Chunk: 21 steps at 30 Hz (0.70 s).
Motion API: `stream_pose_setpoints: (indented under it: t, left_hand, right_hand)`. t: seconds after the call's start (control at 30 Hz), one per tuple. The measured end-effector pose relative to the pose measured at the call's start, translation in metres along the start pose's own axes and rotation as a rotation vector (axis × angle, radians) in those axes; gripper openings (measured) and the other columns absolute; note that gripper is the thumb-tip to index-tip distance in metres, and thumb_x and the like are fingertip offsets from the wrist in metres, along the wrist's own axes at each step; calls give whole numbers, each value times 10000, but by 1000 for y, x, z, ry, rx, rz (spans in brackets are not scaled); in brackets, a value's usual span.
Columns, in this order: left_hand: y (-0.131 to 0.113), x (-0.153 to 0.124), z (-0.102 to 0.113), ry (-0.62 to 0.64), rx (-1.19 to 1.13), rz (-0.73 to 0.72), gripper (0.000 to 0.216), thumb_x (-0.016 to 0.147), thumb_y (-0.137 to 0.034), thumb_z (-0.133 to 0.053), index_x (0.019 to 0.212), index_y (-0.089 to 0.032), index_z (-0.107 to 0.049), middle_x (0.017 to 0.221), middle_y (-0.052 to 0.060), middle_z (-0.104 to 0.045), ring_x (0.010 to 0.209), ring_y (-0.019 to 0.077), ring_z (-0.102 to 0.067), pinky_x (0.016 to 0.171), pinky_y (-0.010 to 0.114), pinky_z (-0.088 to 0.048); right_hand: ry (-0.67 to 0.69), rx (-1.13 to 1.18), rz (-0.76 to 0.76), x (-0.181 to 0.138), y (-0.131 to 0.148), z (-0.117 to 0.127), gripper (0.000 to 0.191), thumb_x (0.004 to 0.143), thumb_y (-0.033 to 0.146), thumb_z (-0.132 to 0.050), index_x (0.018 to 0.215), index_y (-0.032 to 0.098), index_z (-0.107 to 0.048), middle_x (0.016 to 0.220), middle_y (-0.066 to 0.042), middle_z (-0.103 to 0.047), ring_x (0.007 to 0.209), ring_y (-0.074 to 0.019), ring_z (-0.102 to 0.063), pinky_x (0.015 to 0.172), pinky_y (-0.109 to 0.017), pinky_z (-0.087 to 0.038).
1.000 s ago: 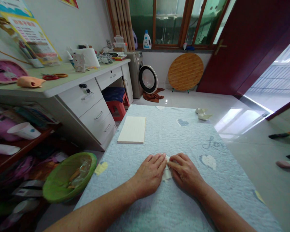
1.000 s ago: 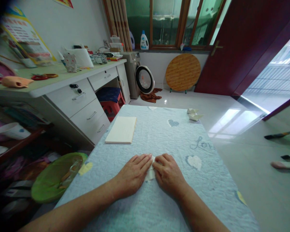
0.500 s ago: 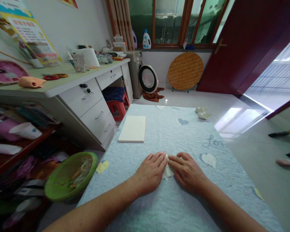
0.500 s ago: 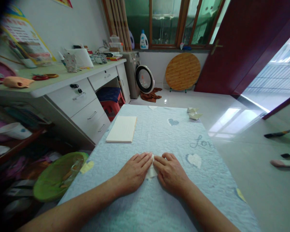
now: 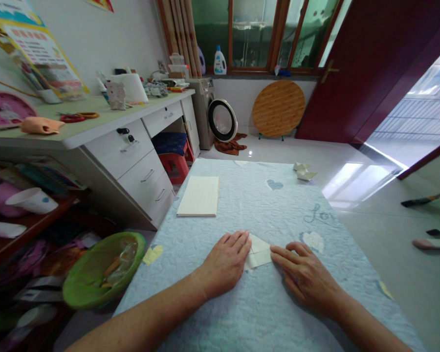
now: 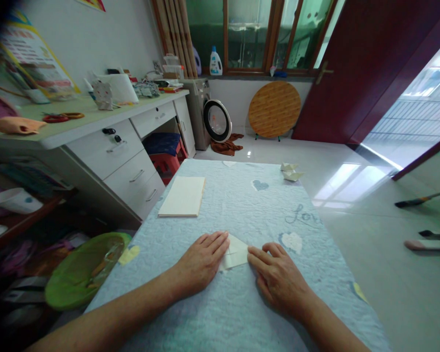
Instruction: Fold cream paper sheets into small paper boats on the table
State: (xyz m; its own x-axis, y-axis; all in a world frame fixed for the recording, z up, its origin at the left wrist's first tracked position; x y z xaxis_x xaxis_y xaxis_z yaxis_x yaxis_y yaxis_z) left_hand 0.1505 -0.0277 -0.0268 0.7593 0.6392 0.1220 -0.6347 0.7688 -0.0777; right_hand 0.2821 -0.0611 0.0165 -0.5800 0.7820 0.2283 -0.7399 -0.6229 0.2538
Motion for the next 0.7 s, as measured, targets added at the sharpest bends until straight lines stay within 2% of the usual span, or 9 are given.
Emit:
stream_pose_setpoints:
  t: [0.13, 0.23, 0.3, 0.4, 0.47, 0.6, 0.7]
  left_hand:
    - [0, -1, -1, 8, -7, -7, 481, 952, -247, -454, 1426, -178, -416, 1523, 135, -402, 1379, 286, -387, 1079, 450, -331]
    - [-1, -3, 0, 2, -20, -26, 505, 929, -271, -529, 1421, -230, -426, 1517, 156, -398, 1376, 315, -392, 1068, 477, -352]
    - [-2, -4, 3, -25, -29, -41, 496, 922, -270, -556, 1405, -239, -448, 1499, 166, -418, 1367, 318, -404, 1063, 475, -364]
    - [-6, -5, 9, -93, -37, -88, 397, 946, -246, -535, 1342, -231, -515, 1431, 147, -505, 1325, 298, -453, 1038, 455, -404]
    - [-10, -6, 13, -136, -49, -141, 314, 971, -233, -498, 1279, -218, -561, 1367, 121, -567, 1271, 272, -505, 1006, 433, -442]
    - [-13, -6, 22, -167, -128, -197, 233, 997, -223, -451, 1160, -195, -615, 1264, 90, -633, 1170, 226, -573, 975, 394, -479]
    - [-11, -5, 27, -148, -260, -204, 209, 980, -187, -462, 1102, -191, -632, 1194, 67, -661, 1147, 205, -576, 991, 368, -466]
  right_hand:
    - [2, 11, -29, -4, -2, 4, 326, 818, 87, -500, 1080, 203, -654, 1166, -75, -691, 905, -229, -562, 851, -405, -472]
    - [37, 34, -92, 3, -8, 4, 174, 857, 122, -500, 861, 207, -651, 905, -65, -703, 814, -215, -565, 768, -366, -471]
    - [15, 26, -168, 11, -17, 5, 163, 887, 149, -498, 800, 205, -623, 795, -56, -663, 781, -213, -562, 737, -353, -463]
    - [-93, 23, -264, 25, -29, 7, 119, 908, 175, -512, 923, 194, -629, 891, -68, -663, 844, -217, -578, 767, -344, -461]
    - [-114, 22, -311, 32, -34, 1, 121, 899, 176, -532, 971, 186, -628, 909, -71, -660, 869, -218, -587, 777, -332, -457]
    - [-66, -9, -405, 41, -41, -20, 57, 860, 190, -568, 821, 186, -609, 804, -58, -618, 775, -209, -569, 715, -314, -429]
    - [-85, 21, -428, 42, -40, -25, 51, 814, 176, -577, 766, 192, -571, 786, -48, -599, 756, -203, -546, 699, -307, -412]
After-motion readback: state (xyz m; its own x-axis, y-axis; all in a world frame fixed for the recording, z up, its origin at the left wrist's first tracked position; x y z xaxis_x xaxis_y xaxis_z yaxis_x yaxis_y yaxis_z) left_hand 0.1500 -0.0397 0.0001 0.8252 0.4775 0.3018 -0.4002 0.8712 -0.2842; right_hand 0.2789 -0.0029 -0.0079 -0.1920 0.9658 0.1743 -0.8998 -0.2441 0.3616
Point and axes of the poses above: each hand's wrist, its own x-axis towards the middle knuckle, its own z-axis out of the back of the hand, y = z × x, the point moved 9 cm from there along x, towards the middle knuckle
